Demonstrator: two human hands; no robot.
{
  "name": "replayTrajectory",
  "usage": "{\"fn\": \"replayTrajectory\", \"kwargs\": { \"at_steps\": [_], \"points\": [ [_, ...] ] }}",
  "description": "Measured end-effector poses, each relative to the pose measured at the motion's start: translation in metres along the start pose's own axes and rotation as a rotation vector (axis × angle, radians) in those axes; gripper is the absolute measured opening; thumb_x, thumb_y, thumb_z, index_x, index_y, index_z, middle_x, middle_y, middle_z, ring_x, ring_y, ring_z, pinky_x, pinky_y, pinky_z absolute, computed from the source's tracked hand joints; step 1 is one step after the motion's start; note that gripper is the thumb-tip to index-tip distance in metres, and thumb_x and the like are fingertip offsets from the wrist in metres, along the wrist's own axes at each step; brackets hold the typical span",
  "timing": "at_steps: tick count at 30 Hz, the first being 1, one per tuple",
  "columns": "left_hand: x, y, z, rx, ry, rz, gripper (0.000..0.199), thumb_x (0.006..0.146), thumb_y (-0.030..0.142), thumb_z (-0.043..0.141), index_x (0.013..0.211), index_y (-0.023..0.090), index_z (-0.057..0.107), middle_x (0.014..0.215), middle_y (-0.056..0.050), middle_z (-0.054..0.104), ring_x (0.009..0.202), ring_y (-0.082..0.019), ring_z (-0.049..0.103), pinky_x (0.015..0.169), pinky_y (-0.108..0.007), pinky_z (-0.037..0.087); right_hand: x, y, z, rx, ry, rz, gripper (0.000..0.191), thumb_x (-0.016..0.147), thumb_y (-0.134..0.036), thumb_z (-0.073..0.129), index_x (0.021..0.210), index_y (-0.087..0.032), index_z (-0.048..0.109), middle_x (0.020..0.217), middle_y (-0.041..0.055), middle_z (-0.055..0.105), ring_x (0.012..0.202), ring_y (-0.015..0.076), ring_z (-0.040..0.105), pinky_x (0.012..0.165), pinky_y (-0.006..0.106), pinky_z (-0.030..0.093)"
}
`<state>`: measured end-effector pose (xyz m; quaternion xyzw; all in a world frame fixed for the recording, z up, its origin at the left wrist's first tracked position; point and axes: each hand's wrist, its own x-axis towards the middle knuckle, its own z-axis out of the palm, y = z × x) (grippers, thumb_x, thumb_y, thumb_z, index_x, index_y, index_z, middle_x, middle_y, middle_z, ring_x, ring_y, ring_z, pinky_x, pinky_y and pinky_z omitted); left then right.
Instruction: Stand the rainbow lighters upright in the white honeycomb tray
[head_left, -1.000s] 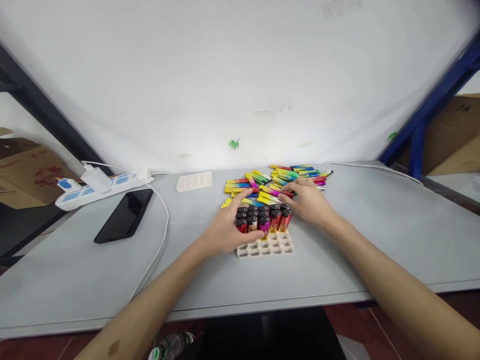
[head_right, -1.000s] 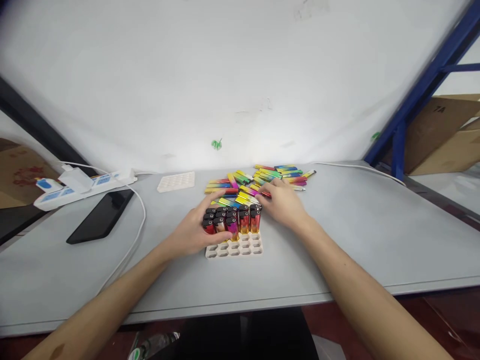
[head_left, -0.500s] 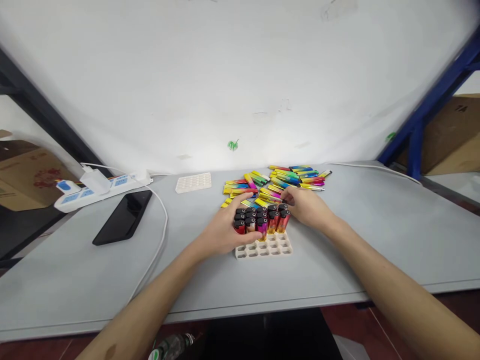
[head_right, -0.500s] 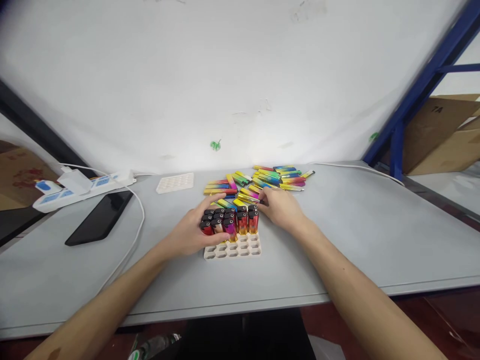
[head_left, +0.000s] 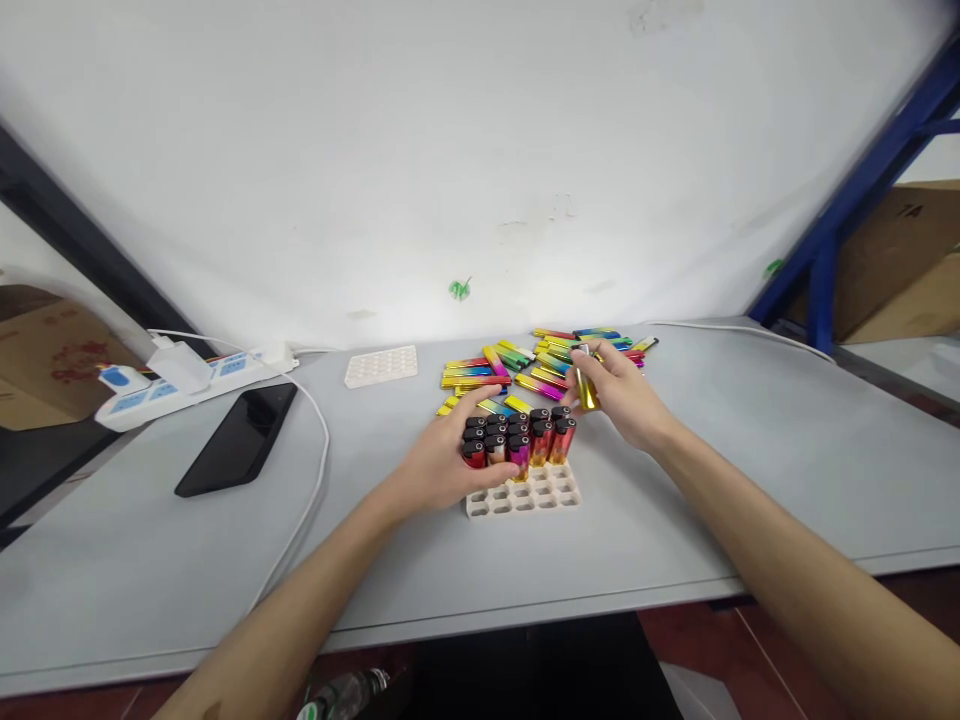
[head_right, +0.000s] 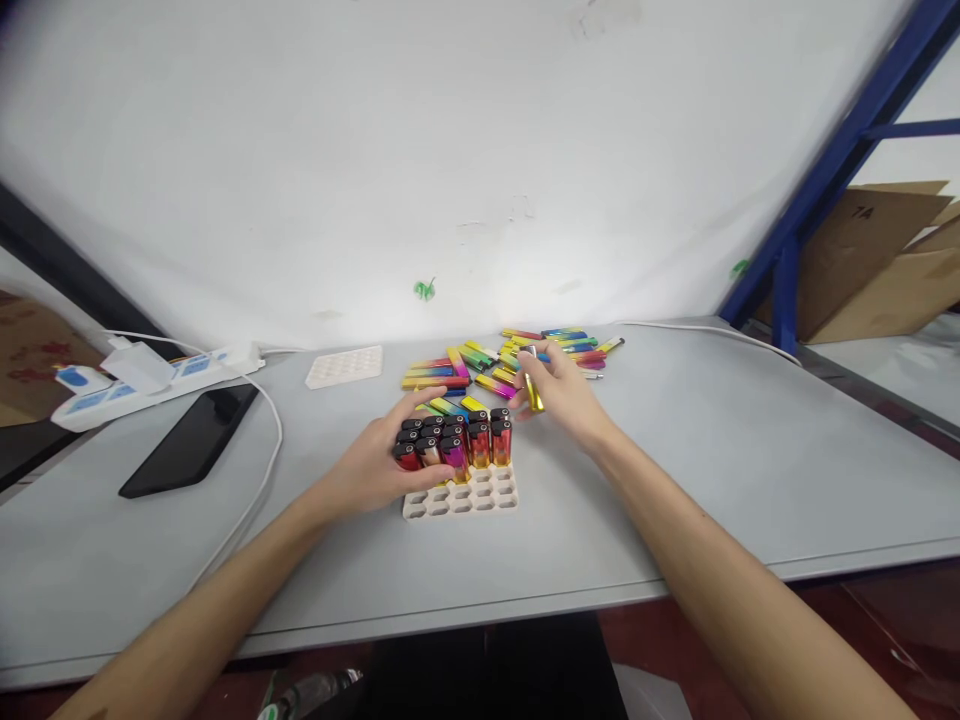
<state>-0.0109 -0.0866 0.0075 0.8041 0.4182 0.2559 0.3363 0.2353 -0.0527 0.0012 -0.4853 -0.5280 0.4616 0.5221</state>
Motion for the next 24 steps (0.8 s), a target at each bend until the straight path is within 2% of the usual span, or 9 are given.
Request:
{"fn": "replayTrajectory", "kwargs": {
  "at_steps": [2, 5, 7, 9, 13, 15, 18, 20, 24],
  "points": [
    [-0.0001, 0.0000, 0.0001, 0.005, 0.014, 0.002, 0.081, 0.076, 0.040, 0.074, 0.145, 0.028, 0.034, 0.096, -0.001, 0.069, 0.113, -0.026, 0.060, 0.096, -0.039, 0.048, -0.0010, -0.0013, 0.0027, 0.062, 0.014, 0.030, 0.032, 0.082, -0.054, 0.063, 0.091, -0.026, 0.050, 0.064, -0.0069, 0.050, 0.045, 0.0081, 0.043, 0.040, 0.020, 0.033],
    [-0.0003, 0.0000, -0.0003, 0.024, 0.034, 0.003, 0.081, 0.074, 0.041, 0.074, 0.144, 0.028, 0.036, 0.105, -0.004, 0.067, 0.116, -0.026, 0.059, 0.095, -0.038, 0.048, 0.0009, -0.0011, 0.0029, 0.161, 0.029, 0.123, 0.039, 0.083, -0.061, 0.058, 0.086, -0.022, 0.058, 0.059, -0.0065, 0.040, 0.040, 0.0053, 0.026, 0.036, 0.020, 0.017],
    [-0.0004, 0.0001, -0.0006, 0.037, 0.032, -0.001, 0.081, 0.074, 0.042, 0.074, 0.144, 0.028, 0.036, 0.105, -0.004, 0.067, 0.116, -0.027, 0.059, 0.095, -0.039, 0.048, 0.0032, 0.0003, 0.0013, 0.189, 0.024, 0.157, 0.049, 0.085, -0.067, 0.049, 0.078, -0.019, 0.059, 0.057, -0.0045, 0.040, 0.040, 0.0062, 0.025, 0.036, 0.022, 0.017],
    [-0.0003, 0.0002, -0.0008, 0.035, 0.021, -0.010, 0.082, 0.074, 0.042, 0.074, 0.145, 0.028, 0.035, 0.100, -0.003, 0.068, 0.108, -0.026, 0.063, 0.092, -0.038, 0.050, 0.0048, 0.0015, -0.0001, 0.194, 0.029, 0.156, 0.052, 0.086, -0.068, 0.044, 0.074, -0.019, 0.059, 0.057, -0.0021, 0.044, 0.042, 0.0080, 0.029, 0.036, 0.023, 0.020],
    [-0.0005, 0.0008, -0.0006, -0.019, -0.011, -0.002, 0.078, 0.077, 0.041, 0.071, 0.144, 0.030, 0.034, 0.087, 0.001, 0.069, 0.076, -0.019, 0.066, 0.079, -0.034, 0.054, 0.0028, 0.0007, 0.0012, 0.206, 0.020, 0.134, 0.044, 0.082, -0.065, 0.057, 0.079, -0.021, 0.056, 0.064, -0.0014, 0.051, 0.050, 0.0107, 0.042, 0.040, 0.023, 0.032],
    [-0.0007, 0.0009, -0.0005, -0.028, -0.018, -0.001, 0.077, 0.078, 0.041, 0.071, 0.144, 0.030, 0.034, 0.087, 0.002, 0.069, 0.069, -0.017, 0.065, 0.077, -0.034, 0.054, 0.0003, -0.0008, 0.0031, 0.221, -0.004, 0.128, 0.045, 0.078, -0.067, 0.062, 0.079, -0.024, 0.050, 0.065, -0.0026, 0.053, 0.051, 0.0112, 0.045, 0.040, 0.023, 0.034],
    [-0.0008, 0.0006, -0.0005, 0.000, -0.004, -0.005, 0.080, 0.076, 0.041, 0.073, 0.144, 0.029, 0.034, 0.091, 0.000, 0.069, 0.077, -0.019, 0.066, 0.082, -0.035, 0.053, -0.0024, -0.0024, 0.0044, 0.267, -0.061, 0.128, 0.048, 0.077, -0.069, 0.062, 0.076, -0.024, 0.042, 0.057, -0.0070, 0.044, 0.042, 0.0077, 0.030, 0.037, 0.020, 0.021],
    [-0.0007, 0.0004, -0.0005, 0.014, 0.009, -0.005, 0.080, 0.075, 0.042, 0.073, 0.144, 0.029, 0.035, 0.097, -0.001, 0.069, 0.084, -0.020, 0.067, 0.086, -0.036, 0.052, -0.0025, -0.0028, 0.0035, 0.289, -0.097, 0.147, 0.048, 0.080, -0.070, 0.056, 0.075, -0.024, 0.045, 0.052, -0.0087, 0.033, 0.040, 0.0061, 0.017, 0.038, 0.020, 0.013],
    [-0.0010, 0.0015, -0.0005, -0.003, -0.003, 0.005, 0.076, 0.078, 0.040, 0.072, 0.144, 0.028, 0.036, 0.083, 0.002, 0.069, 0.081, -0.019, 0.067, 0.088, -0.037, 0.051, -0.0010, -0.0028, 0.0008, 0.280, -0.094, 0.202, 0.059, 0.085, -0.074, 0.041, 0.060, -0.021, 0.043, 0.046, -0.0073, 0.026, 0.038, 0.0061, 0.014, 0.038, 0.023, 0.011]
  ]
}}
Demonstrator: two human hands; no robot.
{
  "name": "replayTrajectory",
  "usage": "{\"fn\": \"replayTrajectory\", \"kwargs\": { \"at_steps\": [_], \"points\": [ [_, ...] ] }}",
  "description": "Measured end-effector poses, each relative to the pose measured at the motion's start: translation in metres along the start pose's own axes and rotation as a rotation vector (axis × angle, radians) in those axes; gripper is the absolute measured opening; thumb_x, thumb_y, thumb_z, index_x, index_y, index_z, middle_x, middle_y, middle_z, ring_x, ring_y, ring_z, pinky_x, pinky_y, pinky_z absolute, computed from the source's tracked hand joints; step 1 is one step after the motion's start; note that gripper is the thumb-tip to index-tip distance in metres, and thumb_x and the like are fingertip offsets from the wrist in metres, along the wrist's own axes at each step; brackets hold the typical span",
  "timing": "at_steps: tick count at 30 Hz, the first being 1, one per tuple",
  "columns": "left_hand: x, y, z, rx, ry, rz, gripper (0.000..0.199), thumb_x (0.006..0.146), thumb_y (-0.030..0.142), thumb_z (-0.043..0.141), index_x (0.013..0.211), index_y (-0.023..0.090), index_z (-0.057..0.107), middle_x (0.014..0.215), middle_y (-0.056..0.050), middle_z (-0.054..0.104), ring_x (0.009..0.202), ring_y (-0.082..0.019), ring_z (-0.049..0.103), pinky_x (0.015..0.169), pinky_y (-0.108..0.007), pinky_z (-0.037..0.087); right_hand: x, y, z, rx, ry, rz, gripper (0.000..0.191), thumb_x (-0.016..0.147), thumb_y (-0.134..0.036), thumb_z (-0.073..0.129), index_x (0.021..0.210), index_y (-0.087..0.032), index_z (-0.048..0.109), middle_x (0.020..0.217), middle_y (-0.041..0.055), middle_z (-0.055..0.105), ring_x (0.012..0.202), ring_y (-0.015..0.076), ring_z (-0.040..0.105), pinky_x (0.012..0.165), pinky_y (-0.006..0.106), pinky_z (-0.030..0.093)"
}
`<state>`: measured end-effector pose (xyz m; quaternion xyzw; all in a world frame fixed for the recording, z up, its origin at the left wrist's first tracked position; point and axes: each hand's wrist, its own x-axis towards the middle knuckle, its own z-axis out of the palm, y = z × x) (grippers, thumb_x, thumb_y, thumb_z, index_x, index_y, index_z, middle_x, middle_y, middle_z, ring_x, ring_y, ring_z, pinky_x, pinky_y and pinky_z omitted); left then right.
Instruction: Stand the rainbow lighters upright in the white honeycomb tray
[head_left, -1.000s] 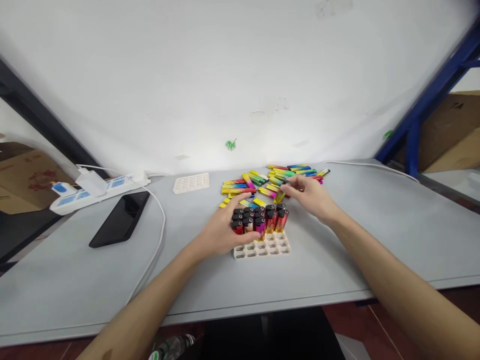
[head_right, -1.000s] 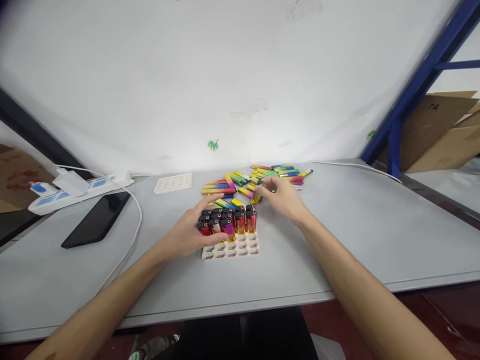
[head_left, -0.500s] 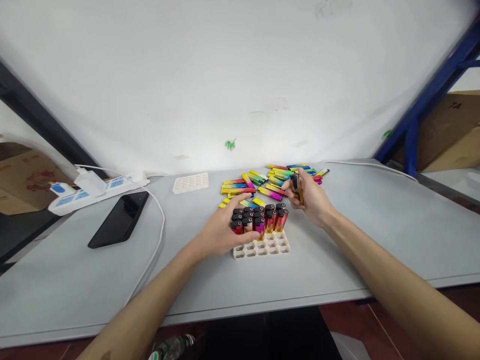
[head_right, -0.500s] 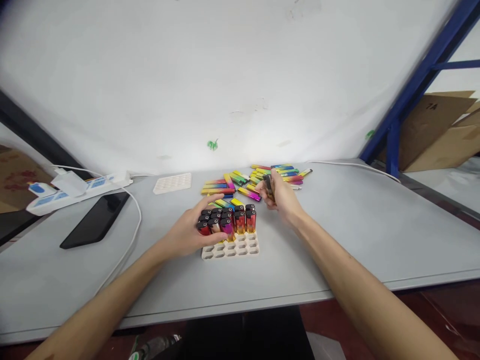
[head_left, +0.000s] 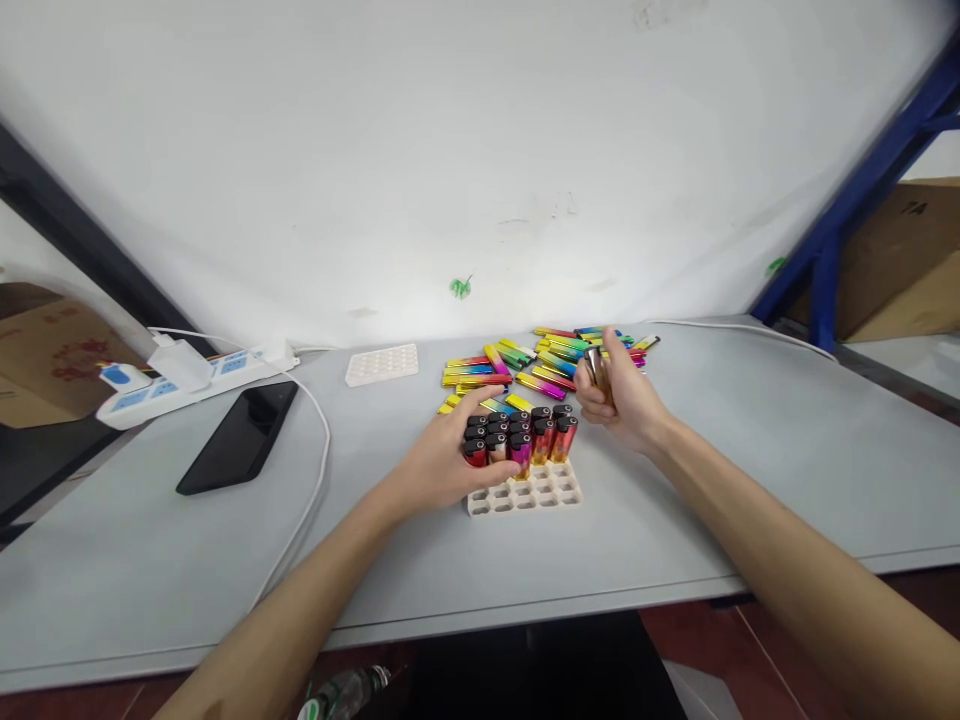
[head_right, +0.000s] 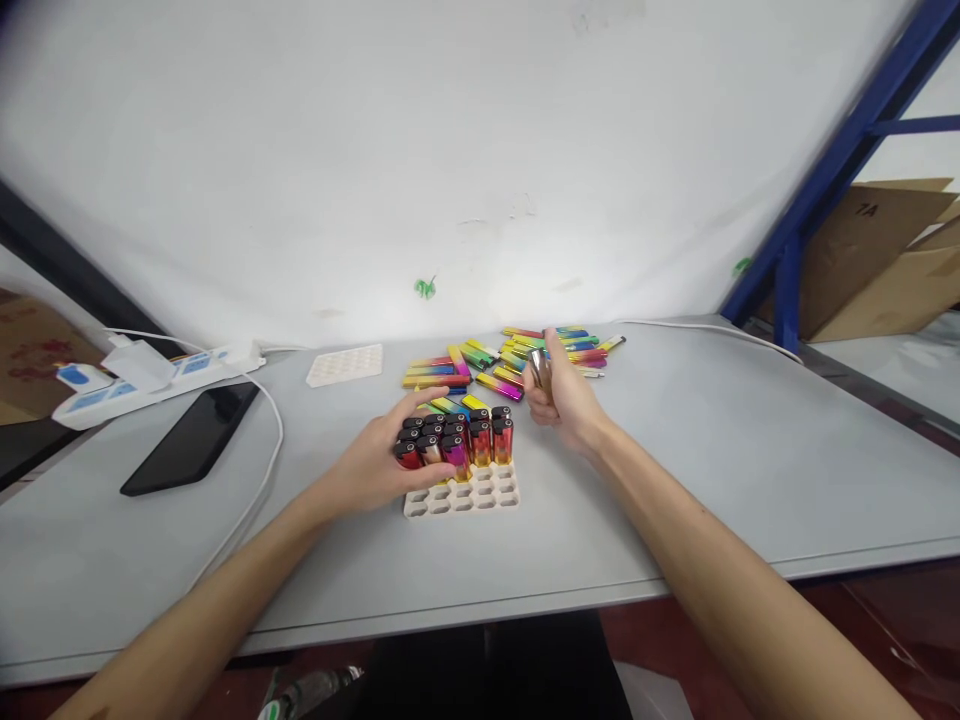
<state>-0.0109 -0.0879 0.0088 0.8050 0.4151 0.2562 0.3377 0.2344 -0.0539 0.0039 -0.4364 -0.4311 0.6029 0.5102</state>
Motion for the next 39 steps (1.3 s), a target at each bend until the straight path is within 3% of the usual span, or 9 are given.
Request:
{"fn": "replayTrajectory", "kwargs": {
  "at_steps": [4, 11, 19, 26, 31, 35, 39],
  "points": [
    [-0.001, 0.001, 0.000, -0.035, -0.009, -0.005, 0.075, 0.078, 0.039, 0.072, 0.143, 0.029, 0.036, 0.087, 0.002, 0.069, 0.069, -0.015, 0.064, 0.081, -0.033, 0.053, 0.000, -0.001, 0.001, -0.006, 0.047, 0.018, 0.055, 0.089, -0.062, 0.042, 0.052, -0.022, 0.033, 0.043, -0.0067, 0.022, 0.035, 0.0067, 0.013, 0.037, 0.023, 0.010],
    [0.001, -0.002, 0.001, -0.017, 0.009, -0.017, 0.077, 0.076, 0.040, 0.074, 0.143, 0.030, 0.037, 0.100, -0.001, 0.067, 0.072, -0.015, 0.065, 0.082, -0.034, 0.053, -0.001, -0.001, 0.004, -0.018, 0.079, 0.021, 0.049, 0.091, -0.043, 0.035, 0.048, -0.021, 0.033, 0.041, -0.0055, 0.024, 0.033, 0.0063, 0.014, 0.035, 0.022, 0.011],
    [0.001, -0.002, 0.000, 0.011, 0.004, -0.008, 0.076, 0.076, 0.039, 0.073, 0.142, 0.029, 0.037, 0.095, 0.000, 0.069, 0.069, -0.015, 0.064, 0.078, -0.033, 0.053, 0.000, -0.001, 0.006, -0.022, 0.100, 0.027, 0.057, 0.090, -0.060, 0.041, 0.050, -0.020, 0.036, 0.040, -0.0072, 0.023, 0.034, 0.0052, 0.014, 0.036, 0.021, 0.011],
    [0.000, -0.002, 0.001, 0.007, 0.017, 0.005, 0.074, 0.077, 0.039, 0.073, 0.141, 0.028, 0.039, 0.087, 0.002, 0.069, 0.075, -0.017, 0.066, 0.079, -0.033, 0.053, -0.001, -0.001, 0.008, -0.079, 0.105, 0.056, 0.050, 0.092, -0.041, 0.034, 0.046, -0.020, 0.035, 0.040, -0.0060, 0.021, 0.033, 0.0061, 0.014, 0.037, 0.023, 0.009],
    [0.000, -0.003, 0.001, 0.015, 0.017, 0.010, 0.074, 0.077, 0.039, 0.073, 0.141, 0.028, 0.039, 0.084, 0.002, 0.069, 0.074, -0.017, 0.066, 0.083, -0.035, 0.053, 0.000, 0.001, 0.007, -0.069, 0.129, 0.012, 0.053, 0.093, -0.047, 0.036, 0.049, -0.020, 0.039, 0.041, -0.0059, 0.024, 0.035, 0.0061, 0.015, 0.038, 0.023, 0.011],
    [0.000, -0.003, 0.001, 0.012, 0.028, 0.003, 0.076, 0.075, 0.039, 0.074, 0.141, 0.028, 0.039, 0.086, 0.001, 0.068, 0.077, -0.017, 0.067, 0.085, -0.036, 0.053, -0.001, -0.003, 0.003, -0.047, 0.093, -0.056, 0.055, 0.093, -0.060, 0.037, 0.062, -0.018, 0.054, 0.050, -0.0043, 0.036, 0.039, 0.0070, 0.026, 0.040, 0.023, 0.022],
    [-0.001, -0.001, 0.001, -0.033, 0.001, 0.018, 0.072, 0.078, 0.035, 0.073, 0.141, 0.030, 0.039, 0.073, 0.007, 0.065, 0.069, -0.015, 0.066, 0.083, -0.033, 0.053, -0.005, -0.012, -0.006, -0.142, -0.007, -0.134, 0.040, 0.086, -0.057, 0.060, 0.075, -0.019, 0.065, 0.071, 0.0006, 0.054, 0.060, 0.0115, 0.049, 0.054, 0.025, 0.039]
  ]
}}
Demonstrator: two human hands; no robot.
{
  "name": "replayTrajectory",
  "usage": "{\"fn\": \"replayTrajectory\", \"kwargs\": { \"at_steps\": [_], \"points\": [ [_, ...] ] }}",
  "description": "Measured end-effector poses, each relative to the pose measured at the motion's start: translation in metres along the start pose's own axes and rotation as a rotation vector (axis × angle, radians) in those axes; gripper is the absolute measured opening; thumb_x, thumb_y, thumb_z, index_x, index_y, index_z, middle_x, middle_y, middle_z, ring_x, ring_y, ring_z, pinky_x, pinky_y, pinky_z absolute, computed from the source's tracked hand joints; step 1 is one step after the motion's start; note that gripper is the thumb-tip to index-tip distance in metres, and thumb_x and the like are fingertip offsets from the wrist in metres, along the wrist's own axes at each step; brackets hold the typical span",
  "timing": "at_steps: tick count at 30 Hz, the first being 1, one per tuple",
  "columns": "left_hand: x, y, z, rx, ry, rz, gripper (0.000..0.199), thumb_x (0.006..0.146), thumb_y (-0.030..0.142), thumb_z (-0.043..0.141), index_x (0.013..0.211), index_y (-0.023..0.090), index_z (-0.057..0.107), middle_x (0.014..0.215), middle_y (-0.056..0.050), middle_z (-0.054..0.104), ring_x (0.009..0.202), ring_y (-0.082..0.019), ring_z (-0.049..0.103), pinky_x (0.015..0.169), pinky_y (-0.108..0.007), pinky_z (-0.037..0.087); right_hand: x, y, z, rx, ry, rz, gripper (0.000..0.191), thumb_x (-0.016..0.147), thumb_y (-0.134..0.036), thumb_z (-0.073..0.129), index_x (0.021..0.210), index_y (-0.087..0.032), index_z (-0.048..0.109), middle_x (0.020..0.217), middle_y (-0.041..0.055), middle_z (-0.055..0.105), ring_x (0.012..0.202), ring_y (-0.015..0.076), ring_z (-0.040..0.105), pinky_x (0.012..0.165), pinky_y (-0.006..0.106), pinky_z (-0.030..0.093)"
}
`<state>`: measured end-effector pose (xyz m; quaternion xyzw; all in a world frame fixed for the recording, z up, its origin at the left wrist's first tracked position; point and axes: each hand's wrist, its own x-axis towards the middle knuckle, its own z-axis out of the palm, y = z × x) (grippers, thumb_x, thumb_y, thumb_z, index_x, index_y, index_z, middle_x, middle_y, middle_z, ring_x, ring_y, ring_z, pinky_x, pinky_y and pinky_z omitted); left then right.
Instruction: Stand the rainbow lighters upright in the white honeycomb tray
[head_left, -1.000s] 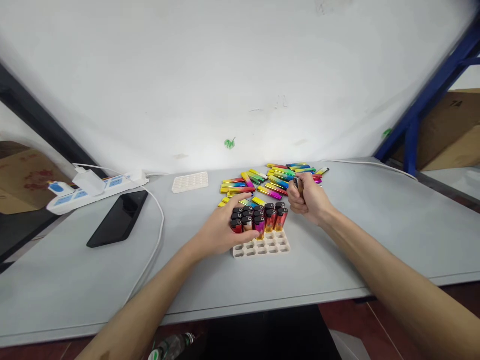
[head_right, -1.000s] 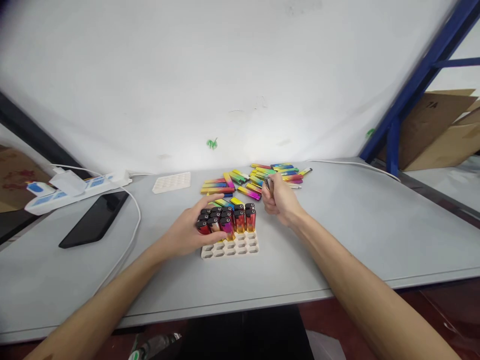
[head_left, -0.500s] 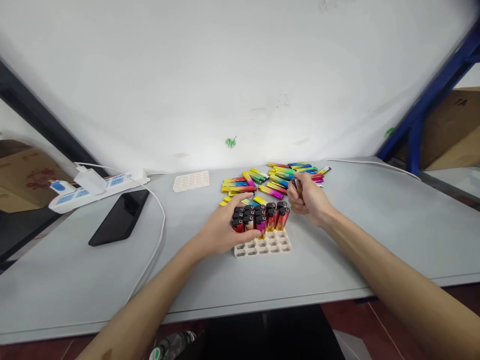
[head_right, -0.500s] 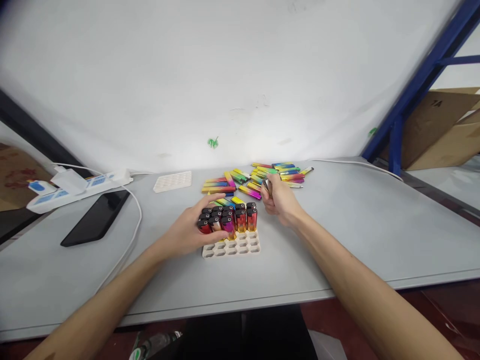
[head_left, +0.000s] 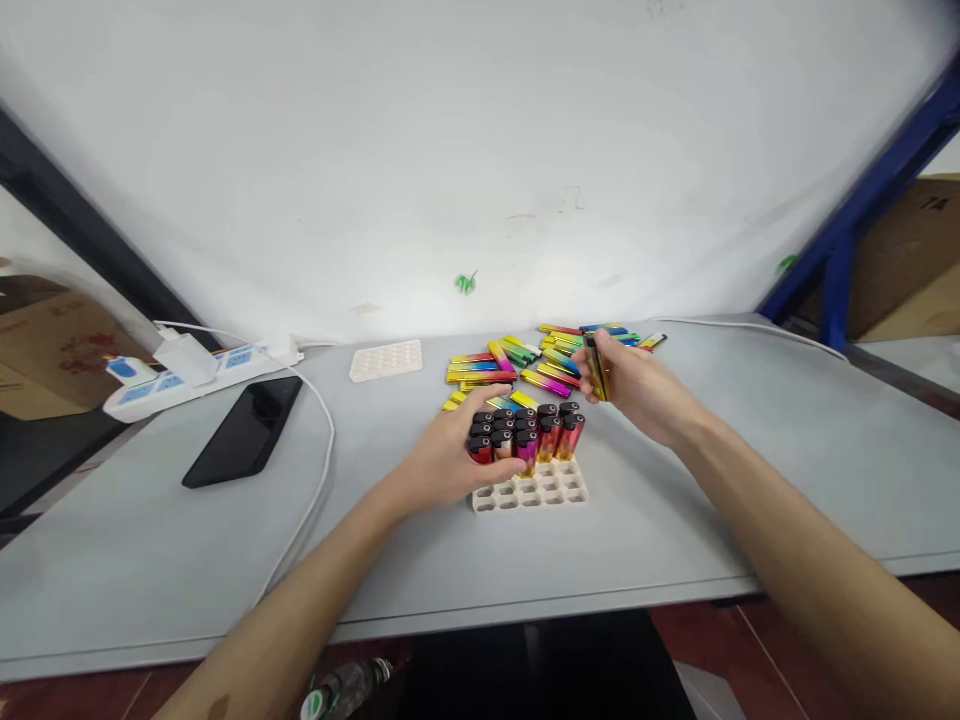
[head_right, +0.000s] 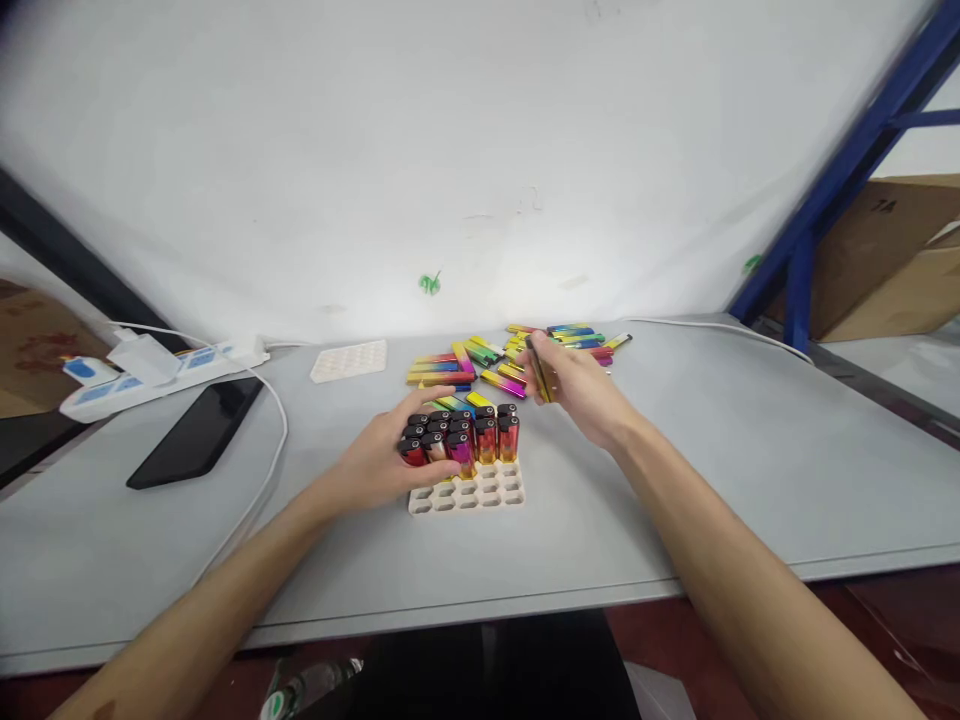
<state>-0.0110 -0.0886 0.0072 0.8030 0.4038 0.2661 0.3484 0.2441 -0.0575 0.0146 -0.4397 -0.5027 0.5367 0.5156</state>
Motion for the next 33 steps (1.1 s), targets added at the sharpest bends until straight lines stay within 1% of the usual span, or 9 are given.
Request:
{"fn": "replayTrajectory", "kwargs": {
  "at_steps": [4, 6, 8, 12, 14, 17, 22, 26, 33],
  "points": [
    [0.000, -0.001, 0.000, 0.040, 0.010, 0.013, 0.072, 0.078, 0.037, 0.073, 0.141, 0.029, 0.038, 0.075, 0.005, 0.066, 0.080, -0.018, 0.068, 0.091, -0.037, 0.051, -0.006, -0.010, -0.013, -0.070, -0.107, -0.107, 0.030, 0.081, -0.047, 0.071, 0.068, -0.020, 0.065, 0.075, 0.0016, 0.056, 0.071, 0.0145, 0.050, 0.064, 0.028, 0.042],
    [0.000, -0.003, 0.000, 0.071, 0.028, 0.022, 0.074, 0.078, 0.038, 0.073, 0.142, 0.030, 0.037, 0.098, 0.000, 0.068, 0.079, -0.017, 0.068, 0.091, -0.039, 0.052, -0.009, -0.014, -0.017, -0.057, -0.125, -0.122, 0.029, 0.081, -0.047, 0.071, 0.068, -0.021, 0.066, 0.073, 0.0018, 0.057, 0.068, 0.0152, 0.049, 0.062, 0.030, 0.042],
    [0.000, -0.005, 0.001, 0.113, 0.067, 0.076, 0.078, 0.078, 0.036, 0.073, 0.144, 0.032, 0.033, 0.121, -0.005, 0.062, 0.081, -0.016, 0.067, 0.091, -0.040, 0.053, -0.011, -0.016, -0.018, -0.039, -0.147, -0.128, 0.026, 0.080, -0.047, 0.071, 0.071, -0.022, 0.068, 0.071, 0.0018, 0.057, 0.063, 0.0151, 0.048, 0.059, 0.031, 0.041],
    [-0.001, -0.005, 0.002, 0.273, 0.166, 0.347, 0.075, 0.079, 0.026, 0.071, 0.144, 0.030, 0.035, 0.135, -0.009, 0.051, 0.122, -0.025, 0.054, 0.105, -0.043, 0.046, -0.017, -0.018, -0.011, -0.085, -0.221, -0.169, 0.024, 0.080, -0.045, 0.072, 0.077, -0.022, 0.070, 0.067, 0.0003, 0.058, 0.061, 0.0138, 0.050, 0.061, 0.030, 0.043],
    [-0.001, -0.004, 0.004, 0.342, 0.182, 0.472, 0.059, 0.082, 0.022, 0.067, 0.137, 0.029, 0.046, 0.136, -0.009, 0.049, 0.129, -0.026, 0.048, 0.106, -0.043, 0.045, -0.020, -0.017, -0.003, -0.204, -0.274, -0.195, 0.023, 0.080, -0.044, 0.072, 0.079, -0.021, 0.070, 0.070, 0.0013, 0.061, 0.064, 0.0144, 0.053, 0.063, 0.030, 0.044],
    [-0.001, -0.003, 0.006, 0.410, 0.225, 0.592, 0.036, 0.085, 0.021, 0.064, 0.121, 0.026, 0.061, 0.129, -0.009, 0.055, 0.120, -0.024, 0.053, 0.100, -0.042, 0.049, -0.025, -0.014, 0.011, -0.467, -0.320, -0.283, 0.023, 0.080, -0.043, 0.072, 0.081, -0.021, 0.072, 0.077, 0.0037, 0.065, 0.072, 0.0174, 0.057, 0.068, 0.032, 0.045],
    [0.003, -0.006, 0.010, 0.466, 0.364, 0.683, 0.022, 0.084, 0.023, 0.067, 0.107, 0.024, 0.066, 0.111, -0.008, 0.065, 0.104, -0.021, 0.061, 0.090, -0.040, 0.053, -0.029, -0.009, 0.025, -0.753, -0.278, -0.565, 0.020, 0.077, -0.042, 0.075, 0.087, -0.024, 0.073, 0.076, 0.0029, 0.061, 0.081, 0.0206, 0.054, 0.076, 0.036, 0.043],
    [0.005, -0.005, 0.013, 0.463, 0.388, 0.700, 0.021, 0.085, 0.022, 0.067, 0.105, 0.023, 0.065, 0.106, -0.007, 0.068, 0.099, -0.020, 0.063, 0.088, -0.038, 0.053, -0.030, -0.007, 0.025, -0.801, -0.282, -0.614, 0.018, 0.078, -0.040, 0.075, 0.086, -0.024, 0.070, 0.082, 0.0031, 0.059, 0.087, 0.0213, 0.054, 0.078, 0.035, 0.042],
    [0.004, -0.005, 0.013, 0.475, 0.385, 0.710, 0.023, 0.084, 0.021, 0.068, 0.107, 0.022, 0.064, 0.107, -0.007, 0.068, 0.099, -0.019, 0.063, 0.088, -0.037, 0.052, -0.032, -0.011, 0.024, -0.746, -0.355, -0.561, 0.025, 0.074, -0.042, 0.079, 0.079, -0.023, 0.064, 0.091, 0.0030, 0.055, 0.088, 0.0198, 0.055, 0.079, 0.034, 0.045]
  ]
}}
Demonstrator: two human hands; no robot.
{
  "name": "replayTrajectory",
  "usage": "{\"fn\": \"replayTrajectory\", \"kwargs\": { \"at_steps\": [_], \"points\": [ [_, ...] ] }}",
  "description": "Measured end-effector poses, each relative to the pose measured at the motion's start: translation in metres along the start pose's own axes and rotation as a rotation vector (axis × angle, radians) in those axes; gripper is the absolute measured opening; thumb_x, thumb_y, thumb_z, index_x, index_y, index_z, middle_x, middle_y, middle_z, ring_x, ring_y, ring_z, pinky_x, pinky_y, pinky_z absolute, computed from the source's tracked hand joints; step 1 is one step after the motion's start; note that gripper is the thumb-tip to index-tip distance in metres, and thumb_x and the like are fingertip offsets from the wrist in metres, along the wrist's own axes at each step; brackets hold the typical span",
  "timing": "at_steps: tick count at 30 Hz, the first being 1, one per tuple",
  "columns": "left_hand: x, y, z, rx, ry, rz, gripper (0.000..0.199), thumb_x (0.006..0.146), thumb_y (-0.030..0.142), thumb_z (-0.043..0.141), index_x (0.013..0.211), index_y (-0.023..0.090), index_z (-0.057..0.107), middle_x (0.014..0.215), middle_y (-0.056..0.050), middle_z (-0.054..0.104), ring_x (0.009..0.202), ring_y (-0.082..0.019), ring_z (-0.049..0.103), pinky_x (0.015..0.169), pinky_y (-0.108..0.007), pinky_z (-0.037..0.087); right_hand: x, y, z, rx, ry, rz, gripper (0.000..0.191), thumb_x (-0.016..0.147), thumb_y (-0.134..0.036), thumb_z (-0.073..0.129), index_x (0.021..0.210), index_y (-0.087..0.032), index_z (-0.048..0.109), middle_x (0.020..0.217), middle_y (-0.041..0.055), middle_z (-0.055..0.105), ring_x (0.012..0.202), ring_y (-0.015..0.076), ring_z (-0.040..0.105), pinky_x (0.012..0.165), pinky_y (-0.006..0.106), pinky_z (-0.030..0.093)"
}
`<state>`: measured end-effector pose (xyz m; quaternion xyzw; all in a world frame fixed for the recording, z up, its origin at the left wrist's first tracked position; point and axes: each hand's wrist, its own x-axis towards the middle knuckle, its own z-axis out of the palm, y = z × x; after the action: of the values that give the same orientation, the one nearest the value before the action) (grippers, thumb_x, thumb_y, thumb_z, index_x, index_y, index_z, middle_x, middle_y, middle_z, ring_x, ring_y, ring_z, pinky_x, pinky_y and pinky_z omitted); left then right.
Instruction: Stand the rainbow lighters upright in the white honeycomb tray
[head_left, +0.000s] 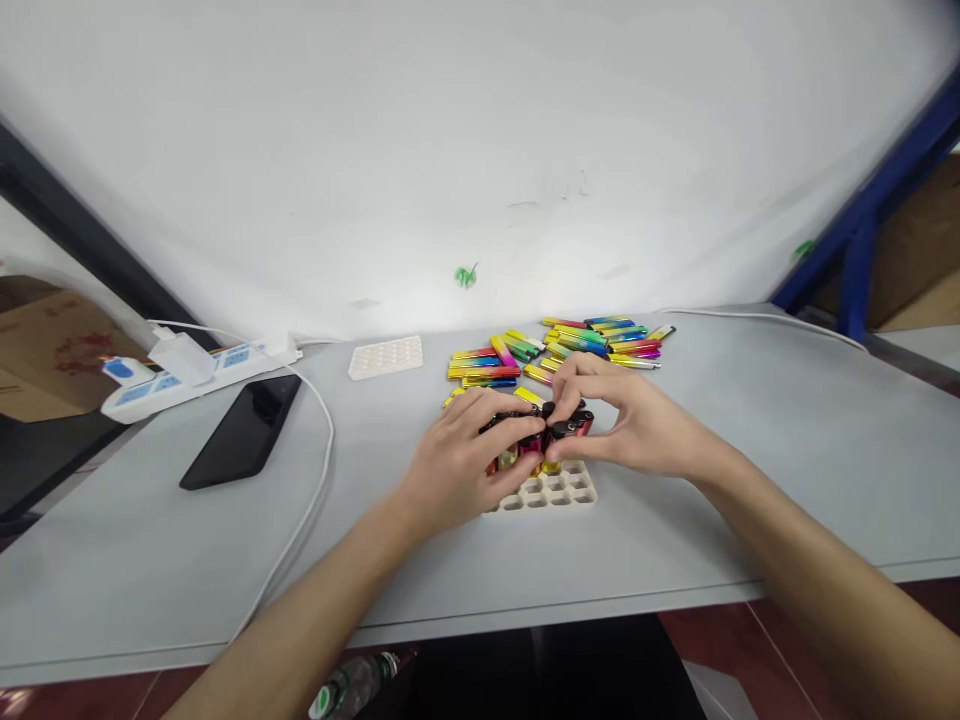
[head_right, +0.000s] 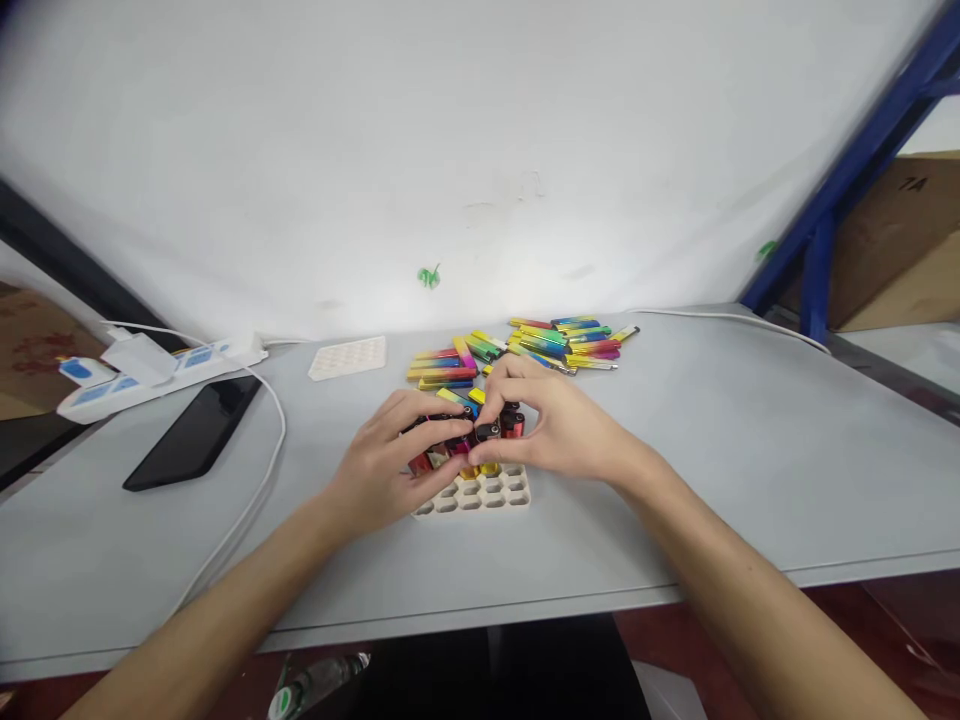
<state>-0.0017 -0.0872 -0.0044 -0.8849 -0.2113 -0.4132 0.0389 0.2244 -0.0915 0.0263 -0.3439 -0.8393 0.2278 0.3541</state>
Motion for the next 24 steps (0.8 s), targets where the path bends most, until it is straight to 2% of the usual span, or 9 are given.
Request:
{"fn": "replayTrajectory", "kwargs": {
  "at_steps": [5, 9, 15, 19, 21, 24],
  "points": [
    [0.000, 0.000, 0.000, -0.006, 0.002, -0.020, 0.022, 0.085, 0.021, 0.066, 0.106, 0.022, 0.063, 0.106, -0.006, 0.069, 0.096, -0.019, 0.063, 0.087, -0.037, 0.052, 0.001, -0.001, 0.001, 0.077, -0.055, -0.004, 0.022, 0.072, -0.038, 0.081, 0.079, -0.023, 0.068, 0.090, 0.0029, 0.055, 0.089, 0.0190, 0.054, 0.081, 0.035, 0.046],
    [-0.001, 0.000, 0.001, -0.017, 0.019, -0.038, 0.021, 0.084, 0.022, 0.067, 0.105, 0.022, 0.062, 0.105, -0.006, 0.069, 0.096, -0.019, 0.063, 0.087, -0.037, 0.052, 0.002, 0.000, 0.003, 0.096, -0.063, 0.000, 0.022, 0.070, -0.040, 0.082, 0.078, -0.023, 0.070, 0.097, 0.0044, 0.056, 0.097, 0.0204, 0.055, 0.086, 0.037, 0.046],
    [-0.001, 0.000, 0.000, -0.011, 0.012, -0.063, 0.020, 0.084, 0.021, 0.067, 0.104, 0.022, 0.063, 0.104, -0.006, 0.069, 0.095, -0.020, 0.062, 0.084, -0.036, 0.051, 0.001, 0.001, 0.006, 0.048, -0.026, 0.004, 0.022, 0.070, -0.041, 0.082, 0.078, -0.024, 0.070, 0.102, 0.0053, 0.055, 0.099, 0.0216, 0.056, 0.084, 0.037, 0.049],
    [0.001, 0.001, -0.001, -0.013, 0.012, -0.064, 0.021, 0.084, 0.022, 0.067, 0.104, 0.022, 0.063, 0.104, -0.007, 0.069, 0.094, -0.020, 0.061, 0.083, -0.036, 0.051, 0.001, -0.001, 0.006, 0.017, 0.002, -0.013, 0.028, 0.071, -0.041, 0.081, 0.087, -0.025, 0.066, 0.100, 0.0045, 0.057, 0.096, 0.0214, 0.056, 0.084, 0.035, 0.047],
    [0.001, 0.001, -0.001, -0.017, 0.014, -0.057, 0.022, 0.083, 0.021, 0.069, 0.104, 0.021, 0.063, 0.104, -0.007, 0.068, 0.094, -0.020, 0.061, 0.083, -0.037, 0.051, 0.002, 0.000, 0.004, 0.061, 0.049, -0.001, 0.026, 0.078, -0.043, 0.075, 0.092, -0.025, 0.064, 0.098, 0.0040, 0.059, 0.093, 0.0204, 0.056, 0.083, 0.034, 0.045],
    [0.000, 0.002, -0.002, -0.009, -0.001, -0.044, 0.025, 0.083, 0.021, 0.069, 0.107, 0.021, 0.064, 0.106, -0.008, 0.068, 0.096, -0.020, 0.061, 0.086, -0.038, 0.051, 0.005, 0.009, 0.003, 0.059, 0.225, 0.128, 0.024, 0.092, -0.045, 0.056, 0.089, -0.023, 0.062, 0.093, 0.0037, 0.062, 0.087, 0.0186, 0.056, 0.078, 0.032, 0.044]
  ]
}}
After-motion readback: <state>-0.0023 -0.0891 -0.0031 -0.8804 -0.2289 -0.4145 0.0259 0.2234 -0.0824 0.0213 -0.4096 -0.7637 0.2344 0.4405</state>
